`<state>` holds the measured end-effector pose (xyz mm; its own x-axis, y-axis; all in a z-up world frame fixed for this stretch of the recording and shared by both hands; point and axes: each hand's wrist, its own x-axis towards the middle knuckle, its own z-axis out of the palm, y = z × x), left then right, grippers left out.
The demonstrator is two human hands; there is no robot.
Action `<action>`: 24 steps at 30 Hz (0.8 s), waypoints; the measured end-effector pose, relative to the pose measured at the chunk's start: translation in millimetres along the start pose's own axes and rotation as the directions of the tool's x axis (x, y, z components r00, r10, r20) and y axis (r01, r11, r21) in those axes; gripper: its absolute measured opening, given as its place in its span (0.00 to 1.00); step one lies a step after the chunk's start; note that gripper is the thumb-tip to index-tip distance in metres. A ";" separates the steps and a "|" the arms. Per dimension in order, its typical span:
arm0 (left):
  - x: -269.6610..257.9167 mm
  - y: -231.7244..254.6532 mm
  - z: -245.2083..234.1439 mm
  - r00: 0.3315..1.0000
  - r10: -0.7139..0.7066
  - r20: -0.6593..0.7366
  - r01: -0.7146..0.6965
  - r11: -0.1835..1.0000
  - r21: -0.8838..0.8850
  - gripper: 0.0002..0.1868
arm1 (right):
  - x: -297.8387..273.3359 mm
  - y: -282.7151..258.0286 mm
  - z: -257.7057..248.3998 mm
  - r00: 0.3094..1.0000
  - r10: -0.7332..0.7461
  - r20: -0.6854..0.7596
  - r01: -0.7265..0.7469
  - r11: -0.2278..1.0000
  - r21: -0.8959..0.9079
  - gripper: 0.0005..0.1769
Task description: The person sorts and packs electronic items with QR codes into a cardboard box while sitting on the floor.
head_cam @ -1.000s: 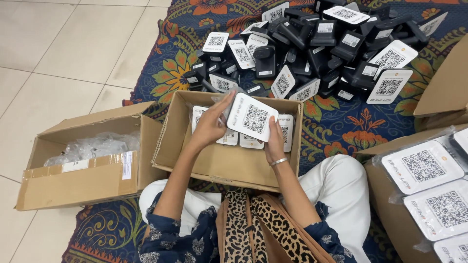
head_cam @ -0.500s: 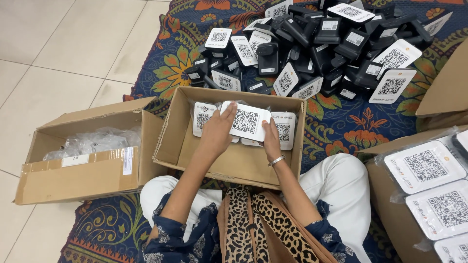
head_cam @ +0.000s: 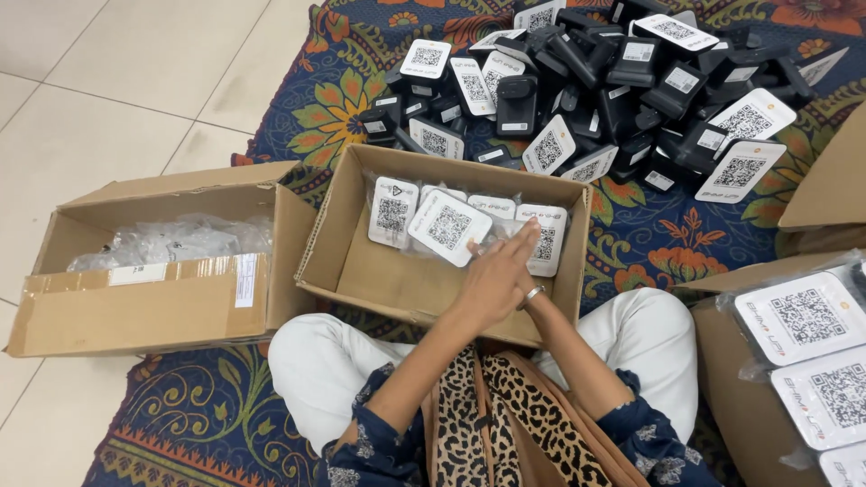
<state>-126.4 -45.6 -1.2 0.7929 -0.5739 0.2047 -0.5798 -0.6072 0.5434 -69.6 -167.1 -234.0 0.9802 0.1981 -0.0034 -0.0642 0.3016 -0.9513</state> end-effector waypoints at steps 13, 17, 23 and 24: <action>-31.9 -103.7 -5.6 0.974 -0.219 -0.056 0.120 0.713 -0.691 0.43 | 79.8 -19.3 -9.2 0.761 0.257 0.595 0.403 0.532 -0.745 0.21; -51.2 -136.9 -37.8 0.947 -0.309 -0.091 0.156 0.685 -0.712 0.44 | 76.3 -81.5 77.3 0.627 0.709 0.323 0.247 0.212 -0.946 0.15; -54.7 -131.8 -68.9 0.924 -0.213 -0.316 0.152 0.966 -0.208 0.46 | 83.9 -141.1 88.3 0.640 0.627 0.444 0.394 0.228 -0.891 0.11; -53.8 -130.8 -69.0 0.928 -0.133 -0.347 0.109 0.990 -0.089 0.44 | 80.6 -173.7 95.8 0.702 0.580 0.413 0.372 0.195 -0.907 0.14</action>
<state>-80.2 102.6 -27.0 0.8784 -0.2614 0.4001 -0.4711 -0.6145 0.6328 2.6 -114.2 -39.5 0.5736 0.6990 -0.4271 0.5225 -0.7138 -0.4664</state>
